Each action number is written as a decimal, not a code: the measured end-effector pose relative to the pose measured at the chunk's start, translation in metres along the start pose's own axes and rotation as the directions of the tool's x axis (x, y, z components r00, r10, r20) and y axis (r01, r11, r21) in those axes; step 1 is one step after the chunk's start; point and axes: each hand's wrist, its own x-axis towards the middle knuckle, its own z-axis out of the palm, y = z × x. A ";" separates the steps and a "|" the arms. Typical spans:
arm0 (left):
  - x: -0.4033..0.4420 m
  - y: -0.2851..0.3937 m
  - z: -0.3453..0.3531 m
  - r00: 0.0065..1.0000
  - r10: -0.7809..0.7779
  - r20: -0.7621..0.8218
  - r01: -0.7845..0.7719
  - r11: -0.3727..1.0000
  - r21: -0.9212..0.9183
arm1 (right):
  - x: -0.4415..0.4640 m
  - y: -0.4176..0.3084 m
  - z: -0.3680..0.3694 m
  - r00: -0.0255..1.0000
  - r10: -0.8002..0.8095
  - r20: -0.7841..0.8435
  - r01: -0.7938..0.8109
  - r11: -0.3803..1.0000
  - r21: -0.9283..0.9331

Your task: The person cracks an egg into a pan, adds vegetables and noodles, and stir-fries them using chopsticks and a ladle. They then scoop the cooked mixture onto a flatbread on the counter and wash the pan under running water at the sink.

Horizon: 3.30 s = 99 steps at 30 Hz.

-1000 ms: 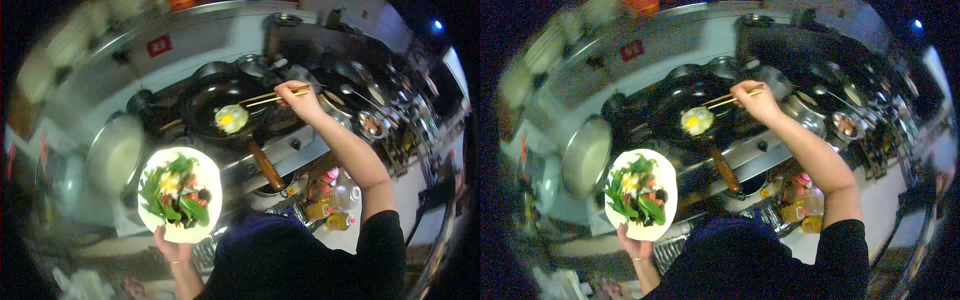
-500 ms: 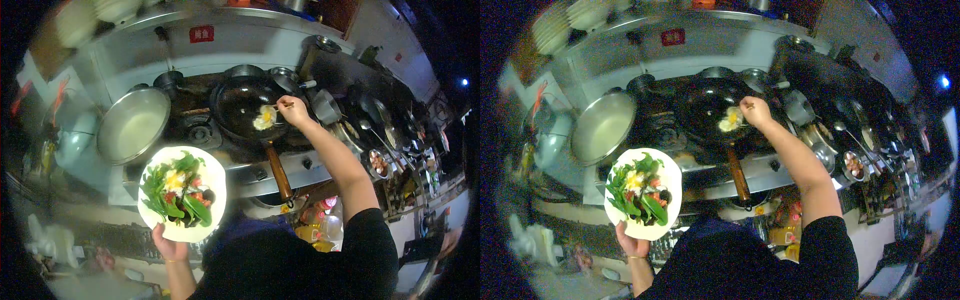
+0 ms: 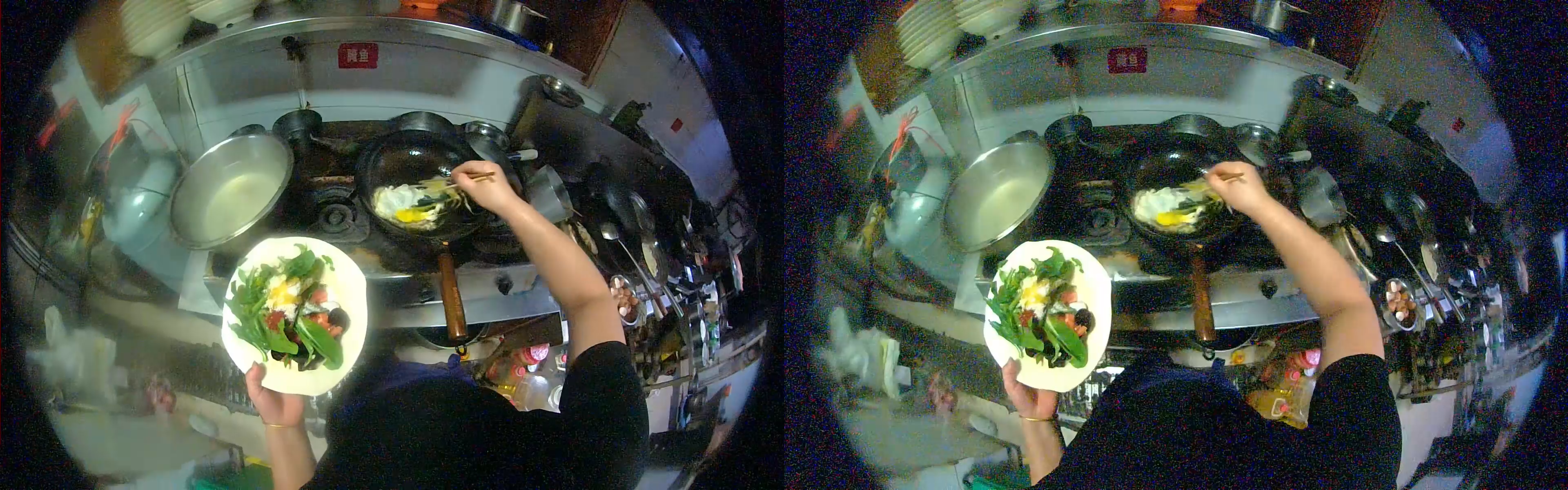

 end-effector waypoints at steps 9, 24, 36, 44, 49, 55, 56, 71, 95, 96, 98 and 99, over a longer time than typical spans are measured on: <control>-0.010 -0.010 0.015 0.998 0.038 -0.041 -0.039 0.999 -0.012 | 0.007 0.026 0.012 0.968 -0.129 0.218 0.144 0.988 -0.057; -0.011 -0.018 0.024 0.992 0.092 -0.089 -0.093 0.996 -0.007 | 0.020 0.015 0.011 0.931 -0.065 0.360 0.060 0.998 0.025; -0.013 -0.017 0.026 0.990 0.106 -0.090 -0.106 0.994 0.006 | 0.033 0.009 0.020 0.857 -0.085 0.508 -0.011 0.983 0.183; -0.017 -0.019 0.020 0.995 0.085 -0.046 -0.085 0.996 -0.002 | 0.039 0.025 -0.003 0.996 -0.027 0.088 0.014 0.989 0.148; -0.016 -0.012 0.025 0.998 0.038 -0.053 -0.036 0.999 0.035 | 0.011 -0.001 -0.009 0.997 -0.070 0.035 0.074 0.990 -0.122; -0.014 -0.008 0.016 1.000 -0.007 -0.029 0.008 1.000 0.022 | 0.007 0.019 0.024 0.981 -0.129 0.142 0.154 0.970 -0.186; -0.016 -0.007 0.018 1.000 -0.012 -0.002 0.012 1.000 0.021 | 0.002 0.016 0.035 0.984 -0.064 0.168 0.082 0.992 -0.100; -0.010 0.000 0.010 1.000 -0.018 0.013 0.018 0.999 -0.029 | -0.028 -0.038 0.049 0.973 -0.195 0.127 0.200 0.979 -0.029; 0.099 -0.031 0.056 0.904 -0.422 0.065 0.399 0.889 0.225 | -0.148 -0.181 0.086 0.845 -0.526 -0.096 0.534 0.823 0.192; 0.098 -0.031 0.064 0.925 -0.380 0.016 0.367 0.903 0.225 | -0.148 -0.173 0.090 0.868 -0.482 -0.123 0.497 0.837 0.229; 0.101 -0.034 0.079 0.953 -0.292 -0.074 0.302 0.921 0.245 | -0.143 -0.162 0.095 0.893 -0.410 -0.183 0.448 0.844 0.294; 0.104 -0.031 0.078 0.953 -0.302 -0.013 0.295 0.922 0.251 | -0.142 -0.159 0.098 0.896 -0.390 -0.212 0.441 0.839 0.319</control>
